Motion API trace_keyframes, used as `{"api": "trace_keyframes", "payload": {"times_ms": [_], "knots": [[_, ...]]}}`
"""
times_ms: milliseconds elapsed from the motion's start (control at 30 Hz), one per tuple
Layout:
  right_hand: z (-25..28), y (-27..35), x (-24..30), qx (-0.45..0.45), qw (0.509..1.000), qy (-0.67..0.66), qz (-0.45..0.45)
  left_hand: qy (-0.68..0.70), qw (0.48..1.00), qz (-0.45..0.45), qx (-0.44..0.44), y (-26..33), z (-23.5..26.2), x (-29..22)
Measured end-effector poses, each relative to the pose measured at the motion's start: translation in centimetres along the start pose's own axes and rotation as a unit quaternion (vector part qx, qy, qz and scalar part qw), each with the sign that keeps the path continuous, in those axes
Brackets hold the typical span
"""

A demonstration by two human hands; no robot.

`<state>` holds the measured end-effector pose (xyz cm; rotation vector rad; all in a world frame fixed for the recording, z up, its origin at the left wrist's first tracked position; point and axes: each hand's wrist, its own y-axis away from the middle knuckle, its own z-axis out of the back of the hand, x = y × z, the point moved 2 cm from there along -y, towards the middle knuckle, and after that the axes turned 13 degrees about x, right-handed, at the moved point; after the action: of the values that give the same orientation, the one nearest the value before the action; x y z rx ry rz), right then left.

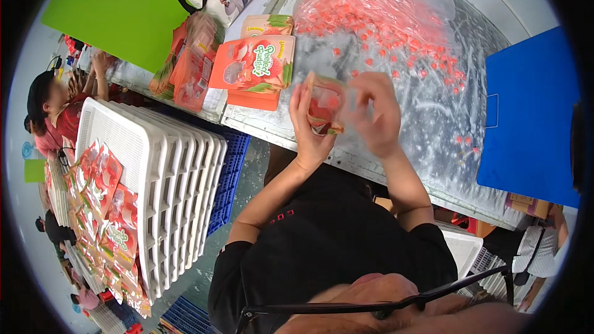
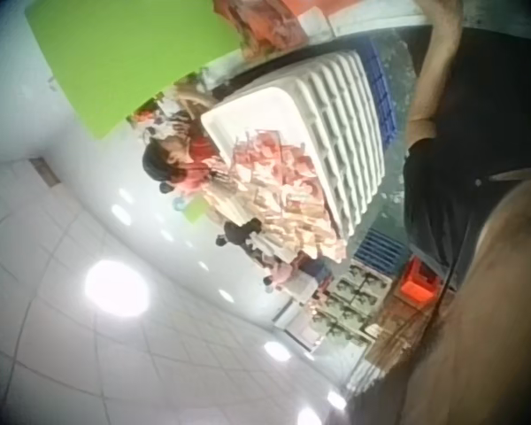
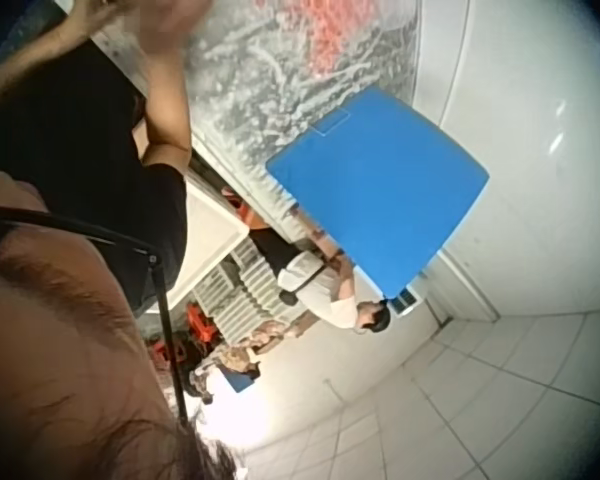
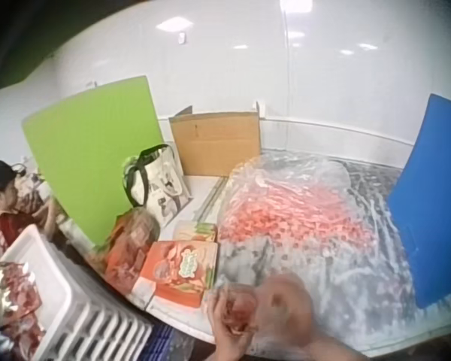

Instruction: Packaging small food items into individual plastic bags and stacking the filled bags into a crate.

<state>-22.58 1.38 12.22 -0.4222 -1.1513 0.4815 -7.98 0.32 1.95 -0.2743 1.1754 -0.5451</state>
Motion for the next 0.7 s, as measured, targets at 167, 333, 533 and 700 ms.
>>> {"api": "trace_keyframes", "payload": {"times_ms": [167,333,533,700], "knots": [[-0.3,2.8,-3.3,0.196,0.935,0.284,0.079,-0.021,0.999,-0.047,0.017,1.0,0.8,0.9],[1.7,2.5,-2.6,0.224,0.945,0.212,0.11,0.126,0.985,0.03,0.118,-0.9,5.5,3.2],[1.4,0.5,2.4,0.254,0.895,0.344,0.128,0.216,0.911,0.132,0.327,-1.8,5.5,3.1],[-1.2,1.4,1.1,0.367,0.84,0.385,0.111,0.173,0.938,0.102,0.283,-0.4,3.9,3.8]]}}
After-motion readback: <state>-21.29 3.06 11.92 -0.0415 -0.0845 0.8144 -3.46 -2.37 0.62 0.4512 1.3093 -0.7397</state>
